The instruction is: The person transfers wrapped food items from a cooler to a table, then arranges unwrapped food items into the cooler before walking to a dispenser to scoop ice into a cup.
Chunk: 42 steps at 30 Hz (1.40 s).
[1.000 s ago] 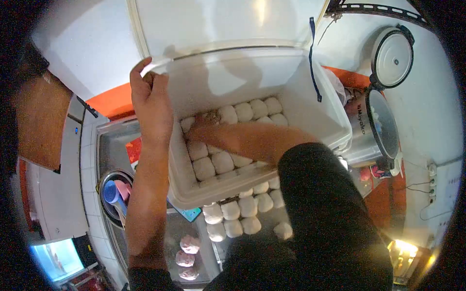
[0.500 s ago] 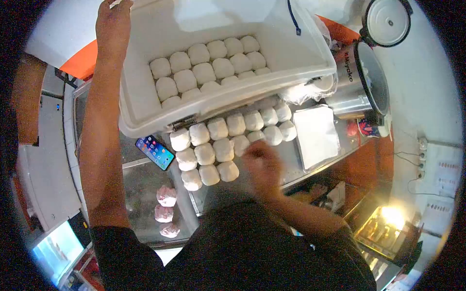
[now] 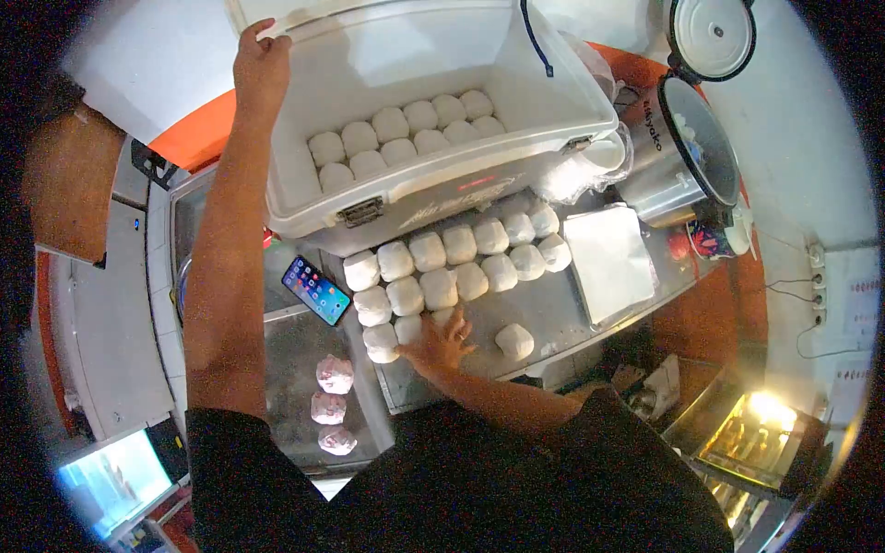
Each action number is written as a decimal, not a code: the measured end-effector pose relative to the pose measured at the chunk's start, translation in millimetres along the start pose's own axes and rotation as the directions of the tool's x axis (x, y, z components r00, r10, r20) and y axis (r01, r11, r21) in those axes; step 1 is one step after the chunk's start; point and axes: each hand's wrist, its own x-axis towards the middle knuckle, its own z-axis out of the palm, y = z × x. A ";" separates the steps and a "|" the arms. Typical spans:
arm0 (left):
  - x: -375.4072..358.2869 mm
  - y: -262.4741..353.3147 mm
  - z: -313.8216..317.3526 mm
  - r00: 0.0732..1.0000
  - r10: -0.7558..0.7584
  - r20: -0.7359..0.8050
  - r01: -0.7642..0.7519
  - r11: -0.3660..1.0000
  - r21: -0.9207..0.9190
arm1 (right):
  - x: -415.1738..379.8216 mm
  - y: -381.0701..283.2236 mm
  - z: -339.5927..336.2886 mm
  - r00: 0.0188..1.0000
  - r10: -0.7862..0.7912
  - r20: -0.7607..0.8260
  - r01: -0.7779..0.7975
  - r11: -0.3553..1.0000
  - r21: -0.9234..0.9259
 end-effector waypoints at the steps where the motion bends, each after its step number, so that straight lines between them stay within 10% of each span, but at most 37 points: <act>1: -0.3 -0.5 -0.4 1.000 -0.005 -0.009 0.005 1.000 -0.021 | 3.8 9.3 -0.3 0.999 -0.026 -0.024 0.026 1.000 0.001; 6: -1.8 5.8 -1.1 0.999 -0.046 -0.004 0.046 0.997 -0.058 | -12.4 21.1 -32.9 0.996 0.086 -0.022 -0.085 0.996 0.028; 13: 1.0 8.0 -3.3 0.999 -0.054 0.001 0.054 0.991 -0.125 | 24.7 62.0 -24.4 0.983 -0.176 -0.044 0.175 0.984 -0.025; 16: 3.4 3.0 0.2 0.998 -0.066 -0.006 0.064 0.983 -0.171 | 23.5 74.9 -62.6 0.808 -0.260 0.529 -0.397 0.423 0.814; 20: 5.0 -4.3 1.6 0.998 -0.066 -0.020 0.063 0.989 -0.132 | -21.5 55.5 -140.0 0.803 -0.530 0.271 -0.392 -0.127 0.911; 24: 0.7 5.1 -3.0 0.991 -0.135 0.007 0.134 0.974 -0.182 | -26.0 14.8 -225.3 0.729 -0.665 -0.162 -0.047 -0.285 0.957; 30: 2.2 8.8 -9.7 0.961 -0.272 -0.046 0.239 0.904 -0.354 | 7.2 -150.7 -362.9 0.603 -0.733 -0.316 0.529 0.071 0.846; 32: 1.3 12.4 -10.0 0.952 -0.291 -0.089 0.238 0.895 -0.377 | 60.8 -191.5 -373.1 0.739 -0.674 0.021 0.395 0.458 0.797; 34: 0.7 17.3 -10.5 0.947 -0.311 -0.081 0.255 0.880 -0.400 | 88.3 -235.2 -368.2 0.618 -0.693 0.372 0.332 0.658 0.675; 36: 0.1 23.7 -12.5 0.942 -0.328 -0.075 0.271 0.870 -0.412 | 150.6 -232.0 -310.6 0.703 -0.533 0.471 0.407 0.844 0.349; 40: -1.3 19.0 -10.1 0.964 -0.252 -0.081 0.202 0.900 -0.387 | 171.0 -237.5 -228.7 0.841 -0.178 0.511 0.395 0.847 -0.355; 42: -3.1 11.9 -9.1 0.978 -0.188 -0.088 0.141 0.911 -0.387 | 164.8 -234.3 -228.1 0.786 -0.123 0.606 0.359 0.889 -0.284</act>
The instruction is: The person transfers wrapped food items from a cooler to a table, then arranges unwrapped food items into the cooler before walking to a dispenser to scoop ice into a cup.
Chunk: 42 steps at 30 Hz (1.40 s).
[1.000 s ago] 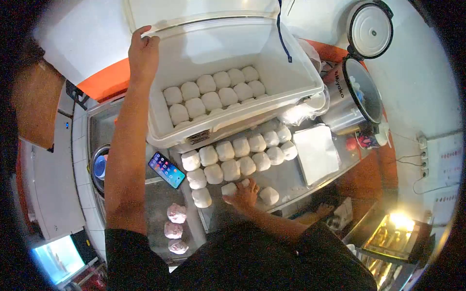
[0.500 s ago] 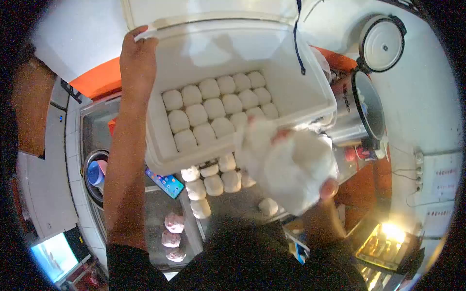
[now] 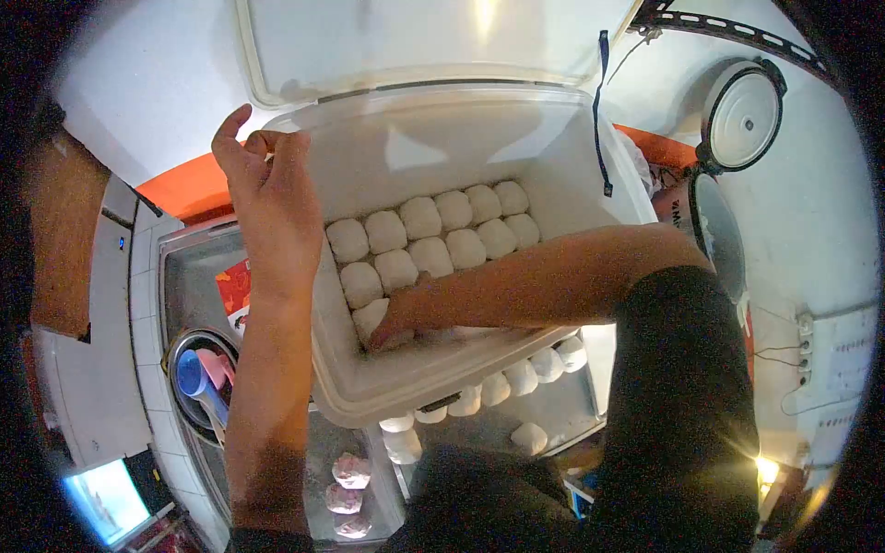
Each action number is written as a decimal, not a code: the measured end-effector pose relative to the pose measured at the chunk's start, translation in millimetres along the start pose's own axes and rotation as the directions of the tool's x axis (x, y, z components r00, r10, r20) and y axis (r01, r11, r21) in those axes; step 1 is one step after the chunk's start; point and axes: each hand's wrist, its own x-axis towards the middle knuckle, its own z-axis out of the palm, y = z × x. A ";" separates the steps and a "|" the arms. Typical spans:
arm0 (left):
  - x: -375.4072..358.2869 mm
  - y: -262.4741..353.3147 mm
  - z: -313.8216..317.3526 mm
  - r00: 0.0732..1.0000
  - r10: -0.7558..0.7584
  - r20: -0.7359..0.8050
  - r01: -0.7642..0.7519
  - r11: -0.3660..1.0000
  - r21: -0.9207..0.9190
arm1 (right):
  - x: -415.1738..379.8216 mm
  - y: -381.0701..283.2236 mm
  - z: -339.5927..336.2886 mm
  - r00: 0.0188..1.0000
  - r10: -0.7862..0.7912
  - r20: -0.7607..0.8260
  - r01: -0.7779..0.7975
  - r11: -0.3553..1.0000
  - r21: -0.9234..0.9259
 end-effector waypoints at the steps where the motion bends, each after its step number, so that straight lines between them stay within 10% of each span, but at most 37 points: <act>1: 0.7 -1.3 0.2 1.000 -0.001 -0.001 0.001 1.000 0.011 | -4.5 -2.5 0.0 0.999 0.021 0.037 -0.022 0.999 0.036; 3: 1.3 0.5 0.7 1.000 -0.006 -0.007 0.006 0.999 0.038 | -1.0 7.7 -24.6 0.971 -0.091 0.223 0.030 0.963 0.266; 6: 2.1 3.0 2.5 0.998 -0.062 0.008 0.062 0.997 -0.035 | 13.2 6.1 -21.7 0.975 0.217 0.042 -0.216 0.903 0.372; 14: 1.6 -6.6 1.5 0.999 0.028 0.041 -0.033 0.992 0.125 | 6.1 31.9 -55.4 0.996 0.037 0.079 -0.040 0.999 0.035; 16: 4.3 -12.9 0.0 0.996 0.065 0.057 -0.073 0.984 0.162 | -32.4 28.7 -60.7 0.979 -0.172 -0.112 0.174 0.985 0.013; 20: 5.3 -15.8 -1.6 0.996 -0.004 0.088 -0.013 0.980 0.199 | -164.2 43.7 -28.5 0.567 -0.402 -0.719 0.744 0.625 0.237; 23: 20.7 -49.8 -15.7 0.946 0.200 0.256 -0.299 0.843 0.446 | -185.2 101.2 56.8 0.149 -0.257 -0.955 0.982 0.156 0.111; 24: 17.1 -43.5 -11.2 0.974 0.127 0.186 -0.189 0.911 0.367 | -178.3 123.4 90.4 0.048 -0.228 -0.973 0.999 -0.012 0.052; 25: 12.6 -32.5 -6.5 0.992 0.046 0.121 -0.079 0.957 0.280 | -158.9 140.9 128.1 0.141 -0.128 -0.982 0.990 0.000 0.142; 27: 11.4 -21.3 -2.8 0.998 -0.025 0.064 0.012 0.983 0.185 | -123.0 147.4 175.7 0.553 0.194 -0.810 0.654 0.502 0.566; 29: 11.1 -16.7 -0.5 0.997 0.002 0.078 -0.016 0.983 0.181 | -32.1 194.8 247.6 0.480 0.044 -0.876 0.591 0.722 0.360; 31: 8.5 -12.6 -0.7 0.996 -0.015 0.093 0.000 0.988 0.155 | -5.3 182.6 269.5 0.611 0.034 -0.791 0.266 0.932 0.245; 42: 7.4 -7.5 0.7 0.991 -0.085 0.107 0.064 0.981 0.181 | -6.1 156.0 327.9 0.577 0.211 -0.789 0.039 0.958 0.285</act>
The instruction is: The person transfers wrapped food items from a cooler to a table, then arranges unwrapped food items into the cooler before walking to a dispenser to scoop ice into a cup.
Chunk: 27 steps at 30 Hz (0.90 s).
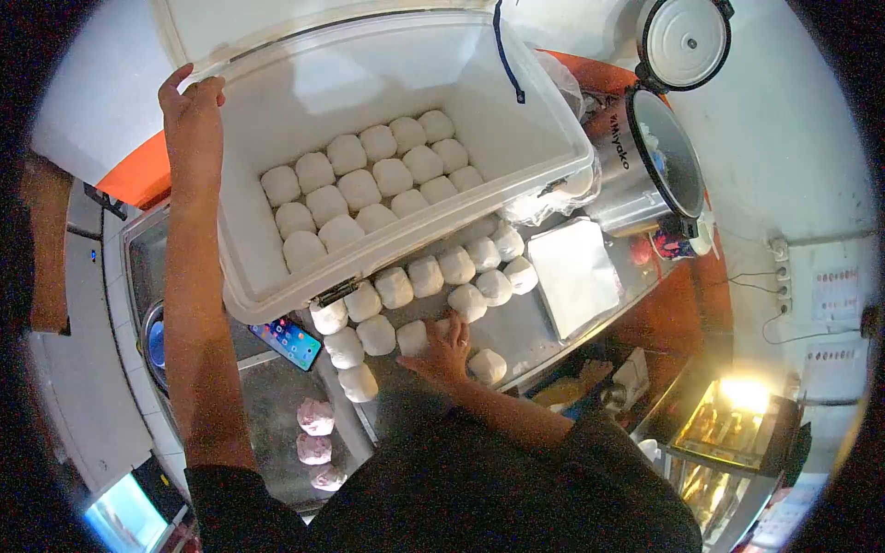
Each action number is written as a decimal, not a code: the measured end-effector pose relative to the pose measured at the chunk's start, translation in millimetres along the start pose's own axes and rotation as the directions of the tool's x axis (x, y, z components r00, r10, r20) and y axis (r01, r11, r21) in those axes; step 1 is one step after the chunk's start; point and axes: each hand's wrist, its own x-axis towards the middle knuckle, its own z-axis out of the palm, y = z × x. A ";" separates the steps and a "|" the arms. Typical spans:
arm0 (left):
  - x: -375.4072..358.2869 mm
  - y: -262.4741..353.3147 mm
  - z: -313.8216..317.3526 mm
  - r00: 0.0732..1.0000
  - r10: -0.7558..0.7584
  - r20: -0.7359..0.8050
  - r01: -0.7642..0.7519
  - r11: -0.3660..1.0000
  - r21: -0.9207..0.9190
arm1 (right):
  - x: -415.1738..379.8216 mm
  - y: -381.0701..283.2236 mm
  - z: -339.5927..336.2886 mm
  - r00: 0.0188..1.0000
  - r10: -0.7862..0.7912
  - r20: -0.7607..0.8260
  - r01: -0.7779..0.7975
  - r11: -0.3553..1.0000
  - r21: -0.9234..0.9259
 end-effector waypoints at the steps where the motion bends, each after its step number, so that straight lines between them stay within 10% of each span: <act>1: -1.3 0.3 -0.3 1.000 0.009 -0.002 -0.009 1.000 0.007 | 1.9 -0.6 2.9 1.000 0.027 -0.008 -0.027 1.000 -0.007; 5: -1.8 2.0 -0.3 1.000 -0.007 0.008 0.006 1.000 0.029 | 8.4 8.2 -3.2 0.999 0.015 0.048 -0.012 0.999 -0.052; 8: 0.0 -1.7 0.4 1.000 0.012 0.003 -0.012 1.000 0.023 | 20.1 41.8 -3.1 0.977 0.020 0.214 -0.110 0.902 0.417; 11: -2.4 5.2 1.0 1.000 -0.018 -0.006 0.018 1.000 0.000 | 13.3 17.9 -83.6 0.802 -0.215 0.557 -0.526 0.187 0.829; 15: -1.5 0.3 0.9 1.000 0.000 0.003 0.000 0.999 -0.035 | 19.0 -19.4 -185.4 0.846 -0.528 0.075 -0.202 -0.187 0.961; 18: -1.7 0.6 1.3 1.000 0.010 0.005 -0.010 1.000 -0.029 | 31.3 -90.2 -251.0 0.955 -0.265 -0.131 0.114 -0.080 0.990; 23: -1.0 -5.0 2.6 1.000 0.011 -0.022 -0.011 1.000 0.005 | 139.3 -127.2 -324.4 0.764 -0.627 -0.156 0.234 0.043 0.971; 27: -2.5 -0.9 0.0 0.999 0.010 -0.045 -0.010 1.000 0.000 | 226.4 -170.2 -316.1 0.750 -0.604 0.270 0.156 0.558 0.815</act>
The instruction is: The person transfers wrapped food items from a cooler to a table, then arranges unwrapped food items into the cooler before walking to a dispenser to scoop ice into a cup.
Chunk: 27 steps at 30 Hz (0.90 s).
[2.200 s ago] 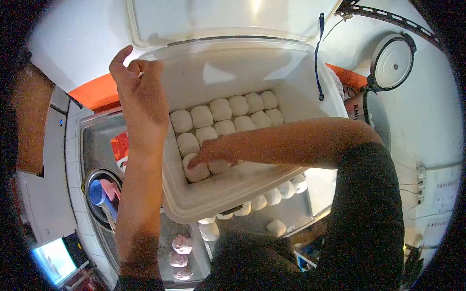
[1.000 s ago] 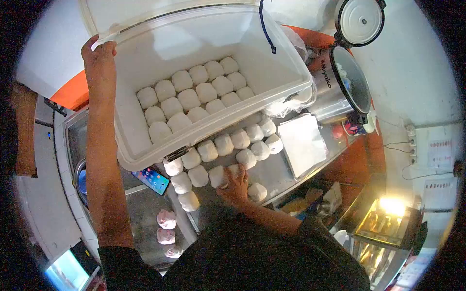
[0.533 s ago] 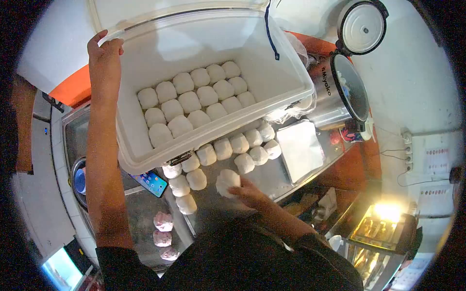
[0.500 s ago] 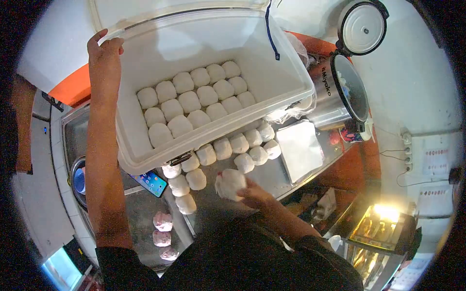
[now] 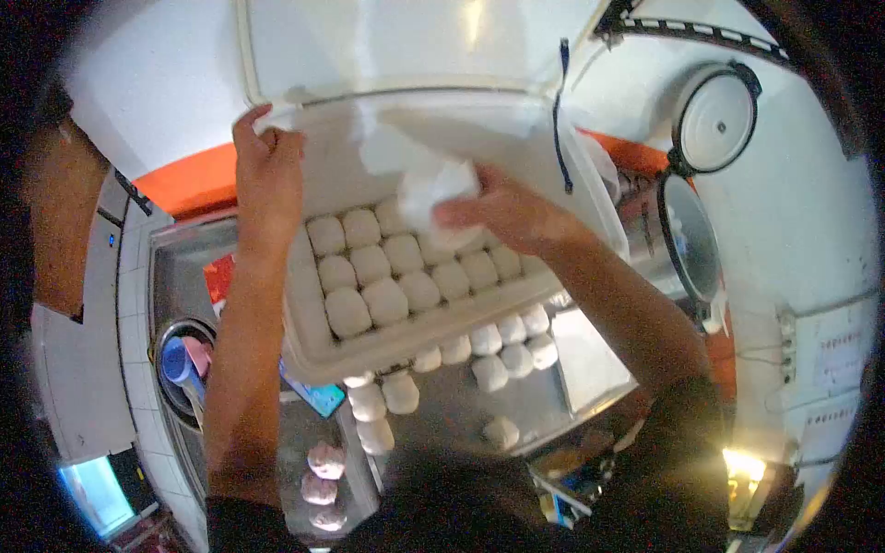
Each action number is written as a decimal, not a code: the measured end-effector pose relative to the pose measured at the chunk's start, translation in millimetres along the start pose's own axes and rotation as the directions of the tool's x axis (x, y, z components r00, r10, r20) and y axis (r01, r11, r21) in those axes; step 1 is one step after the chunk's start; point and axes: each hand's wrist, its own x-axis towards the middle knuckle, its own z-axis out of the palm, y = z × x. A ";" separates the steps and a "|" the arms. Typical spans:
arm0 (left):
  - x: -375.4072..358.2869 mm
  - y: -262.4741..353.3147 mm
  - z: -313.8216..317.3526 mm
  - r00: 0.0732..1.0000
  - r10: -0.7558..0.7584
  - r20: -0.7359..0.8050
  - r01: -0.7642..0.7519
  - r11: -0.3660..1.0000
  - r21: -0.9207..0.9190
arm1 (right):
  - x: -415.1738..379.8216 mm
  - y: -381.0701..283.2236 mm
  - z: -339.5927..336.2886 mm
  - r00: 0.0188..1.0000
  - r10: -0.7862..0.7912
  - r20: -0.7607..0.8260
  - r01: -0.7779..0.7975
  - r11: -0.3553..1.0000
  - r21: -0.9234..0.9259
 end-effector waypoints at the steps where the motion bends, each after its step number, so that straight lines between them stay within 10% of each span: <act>1: -2.9 7.0 -0.4 1.000 -0.011 0.002 0.011 1.000 -0.019 | 24.1 2.5 3.7 0.993 0.118 0.031 -0.115 0.990 -0.088; 6: -4.8 11.6 1.3 0.998 -0.056 0.040 0.059 0.993 -0.100 | 80.1 72.9 -10.9 0.844 0.530 0.081 -0.184 0.427 -0.885; 10: -4.3 4.6 1.1 0.999 0.003 0.038 0.002 0.993 -0.122 | 94.3 148.8 -14.2 0.751 0.657 -0.066 -0.155 0.077 -0.985; 14: -5.1 2.9 0.5 0.998 0.005 0.065 0.002 0.994 -0.111 | 72.4 154.6 15.2 0.598 0.746 -0.292 -0.483 0.044 -0.875; 20: -4.7 1.5 1.4 0.997 0.039 0.064 -0.035 0.997 -0.066 | 76.4 135.3 -15.0 0.549 0.822 -0.148 -0.698 0.354 -0.623; 27: -3.1 -7.4 3.3 0.992 0.110 0.057 -0.111 0.994 0.005 | 63.4 51.1 -24.8 0.855 0.487 -0.176 -0.439 0.501 -0.746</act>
